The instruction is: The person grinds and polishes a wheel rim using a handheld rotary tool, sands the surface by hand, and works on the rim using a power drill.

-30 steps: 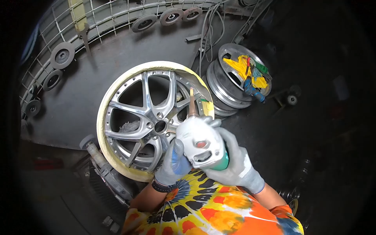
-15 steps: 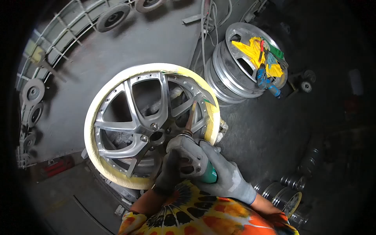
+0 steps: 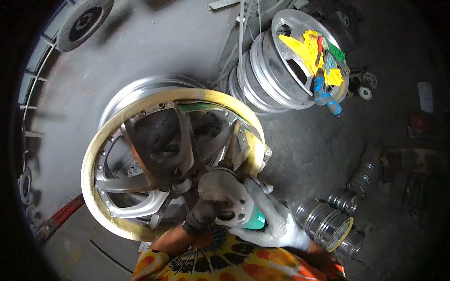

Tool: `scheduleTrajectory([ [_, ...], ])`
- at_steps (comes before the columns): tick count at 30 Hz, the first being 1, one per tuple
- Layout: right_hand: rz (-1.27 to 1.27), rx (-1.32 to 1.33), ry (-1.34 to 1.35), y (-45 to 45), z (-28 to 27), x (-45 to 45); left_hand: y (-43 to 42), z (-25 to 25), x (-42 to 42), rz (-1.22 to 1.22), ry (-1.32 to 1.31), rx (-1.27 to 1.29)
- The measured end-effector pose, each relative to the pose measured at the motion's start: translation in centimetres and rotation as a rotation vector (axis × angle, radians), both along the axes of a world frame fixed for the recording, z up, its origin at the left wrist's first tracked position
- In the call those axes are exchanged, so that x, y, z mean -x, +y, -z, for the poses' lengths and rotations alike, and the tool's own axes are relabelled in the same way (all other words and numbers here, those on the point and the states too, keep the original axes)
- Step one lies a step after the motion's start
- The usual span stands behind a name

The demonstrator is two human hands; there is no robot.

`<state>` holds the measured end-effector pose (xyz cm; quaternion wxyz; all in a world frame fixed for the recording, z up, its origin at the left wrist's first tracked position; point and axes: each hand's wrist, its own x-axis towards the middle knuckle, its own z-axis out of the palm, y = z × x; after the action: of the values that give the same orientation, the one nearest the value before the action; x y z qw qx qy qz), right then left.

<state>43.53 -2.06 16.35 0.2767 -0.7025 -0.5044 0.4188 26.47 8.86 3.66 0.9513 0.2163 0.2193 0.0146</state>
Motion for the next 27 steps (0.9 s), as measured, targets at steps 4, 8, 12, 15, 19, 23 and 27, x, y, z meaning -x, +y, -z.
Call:
scheduleTrajectory([
  [4,-0.055,-0.093,-0.098,0.4,-0.1,0.3,-2.1,2.2,0.6,-0.059,-0.011,-0.033],
  [8,-0.115,-0.175,-0.189,0.5,0.7,0.2,-3.2,3.9,1.0,-0.249,-0.135,0.194],
  [12,-0.058,-0.201,-0.134,1.1,0.9,0.7,-2.8,4.2,1.2,-0.142,-0.25,0.036],
  [15,-0.045,-0.188,-0.156,1.3,0.9,0.9,-3.4,4.6,1.6,-0.155,-0.068,0.119],
  [19,-0.065,-0.182,-0.186,1.7,0.9,1.0,-2.6,4.2,1.6,-0.226,-0.284,0.572],
  [23,-0.037,-0.197,-0.142,1.7,1.3,1.2,-3.0,6.0,1.8,-0.174,-0.37,0.383],
  [27,-0.045,-0.115,-0.14,1.8,0.4,1.7,-7.4,9.7,2.4,-0.258,-0.338,0.847],
])
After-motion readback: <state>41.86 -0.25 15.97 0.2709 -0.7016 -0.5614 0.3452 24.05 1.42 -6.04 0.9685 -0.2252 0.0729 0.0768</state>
